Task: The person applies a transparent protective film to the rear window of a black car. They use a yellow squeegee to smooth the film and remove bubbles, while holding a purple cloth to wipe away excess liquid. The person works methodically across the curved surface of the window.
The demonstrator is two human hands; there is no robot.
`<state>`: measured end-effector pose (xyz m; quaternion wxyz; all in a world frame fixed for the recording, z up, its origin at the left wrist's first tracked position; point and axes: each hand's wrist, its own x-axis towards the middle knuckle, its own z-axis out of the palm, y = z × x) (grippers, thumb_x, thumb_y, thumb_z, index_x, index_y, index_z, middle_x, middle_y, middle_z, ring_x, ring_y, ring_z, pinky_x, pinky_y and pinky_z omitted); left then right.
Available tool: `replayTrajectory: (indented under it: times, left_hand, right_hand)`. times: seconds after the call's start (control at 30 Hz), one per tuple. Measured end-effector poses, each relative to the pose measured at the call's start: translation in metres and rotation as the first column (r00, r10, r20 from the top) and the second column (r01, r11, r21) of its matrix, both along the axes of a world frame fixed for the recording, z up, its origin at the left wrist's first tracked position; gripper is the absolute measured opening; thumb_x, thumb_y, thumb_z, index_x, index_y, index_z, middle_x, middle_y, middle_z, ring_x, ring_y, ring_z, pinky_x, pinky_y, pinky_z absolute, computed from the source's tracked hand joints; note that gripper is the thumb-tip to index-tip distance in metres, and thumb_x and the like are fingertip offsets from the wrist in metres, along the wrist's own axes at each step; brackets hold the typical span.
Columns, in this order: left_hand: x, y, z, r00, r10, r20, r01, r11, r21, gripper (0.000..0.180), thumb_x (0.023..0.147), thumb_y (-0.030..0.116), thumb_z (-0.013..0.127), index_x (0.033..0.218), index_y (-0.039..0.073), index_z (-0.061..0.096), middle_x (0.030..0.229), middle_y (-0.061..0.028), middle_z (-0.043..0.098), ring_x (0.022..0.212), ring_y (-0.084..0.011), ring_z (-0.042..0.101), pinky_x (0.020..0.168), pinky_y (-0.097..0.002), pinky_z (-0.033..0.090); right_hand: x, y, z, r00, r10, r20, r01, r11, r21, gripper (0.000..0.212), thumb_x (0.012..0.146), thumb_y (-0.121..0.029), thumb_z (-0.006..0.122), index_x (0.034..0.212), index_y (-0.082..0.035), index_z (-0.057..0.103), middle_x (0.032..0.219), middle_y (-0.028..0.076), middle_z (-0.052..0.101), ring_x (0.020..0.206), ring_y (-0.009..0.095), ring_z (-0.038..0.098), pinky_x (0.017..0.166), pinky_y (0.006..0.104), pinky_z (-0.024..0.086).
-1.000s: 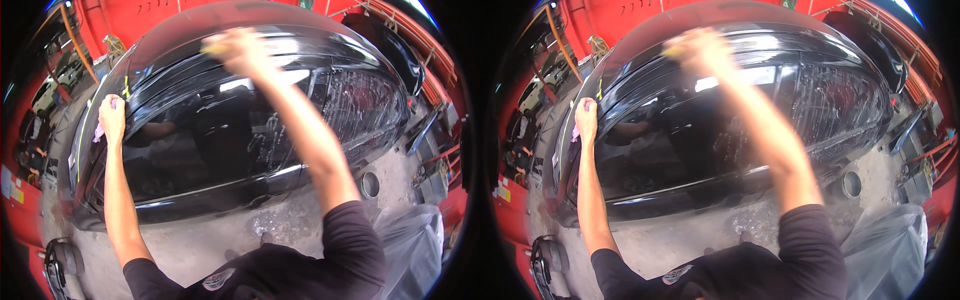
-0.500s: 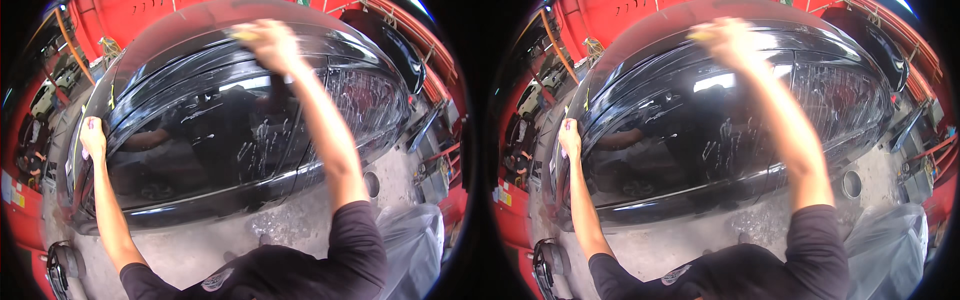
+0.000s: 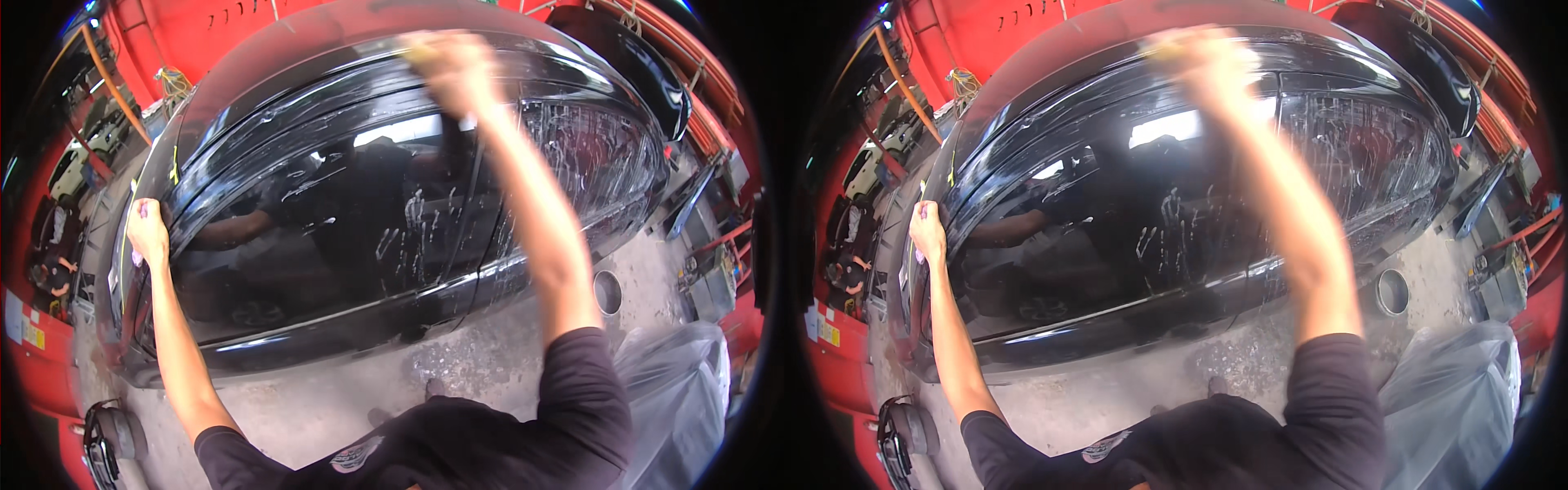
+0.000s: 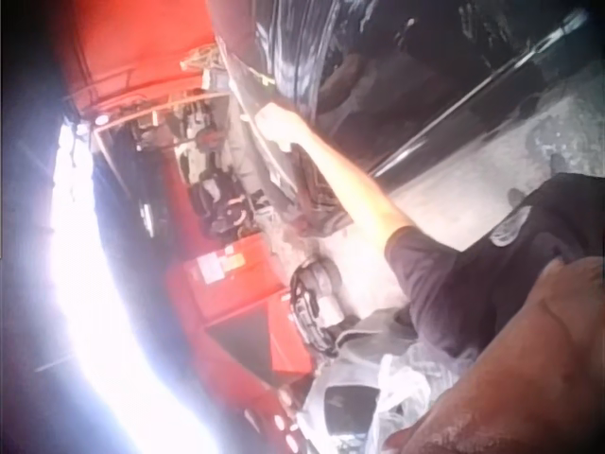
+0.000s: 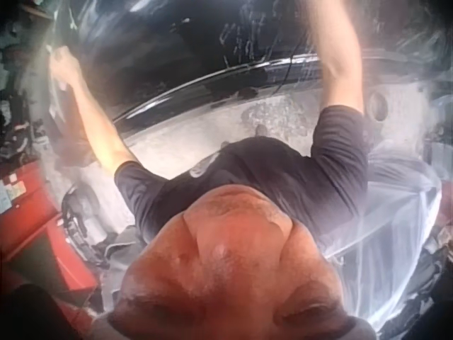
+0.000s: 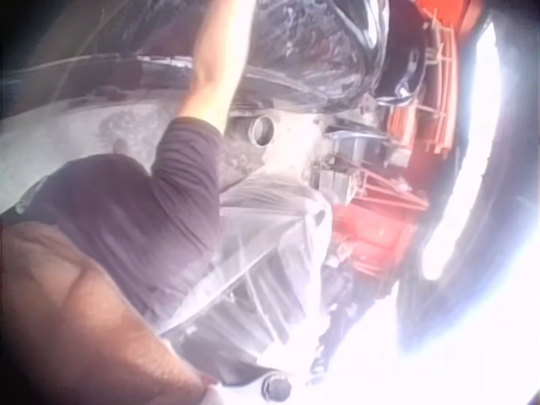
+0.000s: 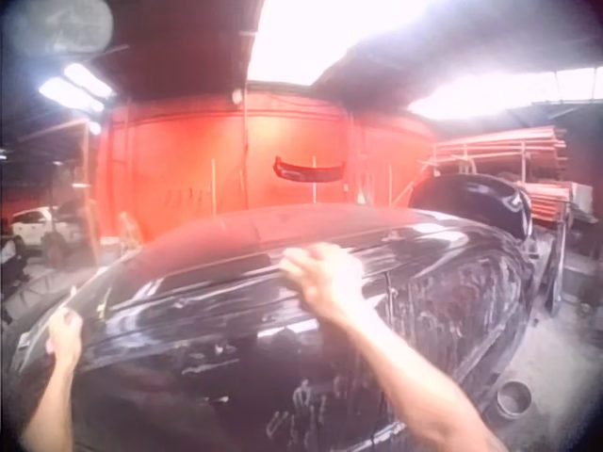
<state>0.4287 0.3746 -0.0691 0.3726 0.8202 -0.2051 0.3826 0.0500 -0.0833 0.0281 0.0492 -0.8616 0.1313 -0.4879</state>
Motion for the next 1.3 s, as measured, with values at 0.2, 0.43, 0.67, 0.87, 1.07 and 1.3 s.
replayTrajectory:
  times: [0.2,0.43,0.67,0.87,1.07,1.3]
  left_hand:
    - [0.02,0.019,0.003,0.999,-0.037,-0.005,0.037,0.998,0.046,0.035,0.096,0.033,0.063,0.107,0.001,0.074,0.101,-0.022,0.076,0.098,-0.0386,0.072,0.091,-0.0463,0.053]
    - [0.025,0.017,-0.008,0.998,0.059,-0.038,-0.057,0.997,0.059,0.037,0.094,0.034,0.064,0.11,0.002,0.075,0.104,-0.0235,0.076,0.102,-0.0418,0.072,0.093,-0.0477,0.052]
    - [0.032,0.012,0.0,0.999,-0.027,0.032,0.024,0.997,0.078,0.037,0.097,0.034,0.062,0.108,0.001,0.075,0.104,-0.0228,0.076,0.1,-0.0414,0.072,0.092,-0.0474,0.052]
    - [0.012,0.018,-0.001,0.998,0.004,0.056,-0.007,0.998,0.058,0.035,0.096,0.033,0.064,0.105,0.001,0.074,0.1,-0.0222,0.075,0.097,-0.0392,0.072,0.091,-0.0456,0.053]
    - [0.02,0.009,-0.008,0.999,0.028,0.021,-0.028,1.0,0.001,0.034,0.094,0.032,0.065,0.108,0.003,0.077,0.097,-0.0217,0.076,0.093,-0.0349,0.073,0.087,-0.043,0.053]
    - [0.015,0.022,-0.004,0.998,0.036,0.058,-0.038,0.999,0.034,0.034,0.094,0.031,0.065,0.108,0.002,0.076,0.099,-0.0224,0.076,0.095,-0.0379,0.073,0.088,-0.0451,0.054]
  right_hand:
    - [0.084,0.147,-0.021,0.937,0.347,-0.025,-0.33,0.863,-0.384,0.027,0.082,-0.012,0.077,0.108,-0.018,0.08,0.107,0.01,0.072,0.106,0.035,0.068,0.094,0.0503,0.055]
    - [-0.118,-0.074,-0.006,0.945,-0.31,0.109,0.326,0.924,-0.202,0.029,0.106,-0.019,0.058,0.13,-0.018,0.075,0.099,0.01,0.073,0.085,0.033,0.072,0.078,0.045,0.06]
    - [0.03,0.111,-0.034,0.989,0.078,0.122,-0.012,0.883,-0.47,0.048,0.079,-0.012,0.078,0.121,-0.035,0.078,0.103,0.003,0.067,0.102,0.029,0.068,0.091,0.0476,0.056]
    - [-0.114,-0.078,-0.017,0.99,-0.089,0.109,0.116,0.955,-0.273,0.032,0.102,-0.013,0.065,0.133,-0.015,0.075,0.11,0.013,0.075,0.099,0.032,0.072,0.087,0.0425,0.06]
    - [0.031,0.055,-0.042,0.945,0.028,0.324,0.121,0.894,-0.431,0.037,0.084,-0.013,0.075,0.119,-0.025,0.079,0.119,0.012,0.069,0.105,0.032,0.067,0.088,0.0499,0.053]
    - [0.004,0.016,-0.019,0.987,0.137,0.078,-0.069,0.823,-0.564,0.044,0.087,-0.011,0.072,0.128,-0.026,0.076,0.107,0.008,0.072,0.097,0.031,0.069,0.084,0.0457,0.056]
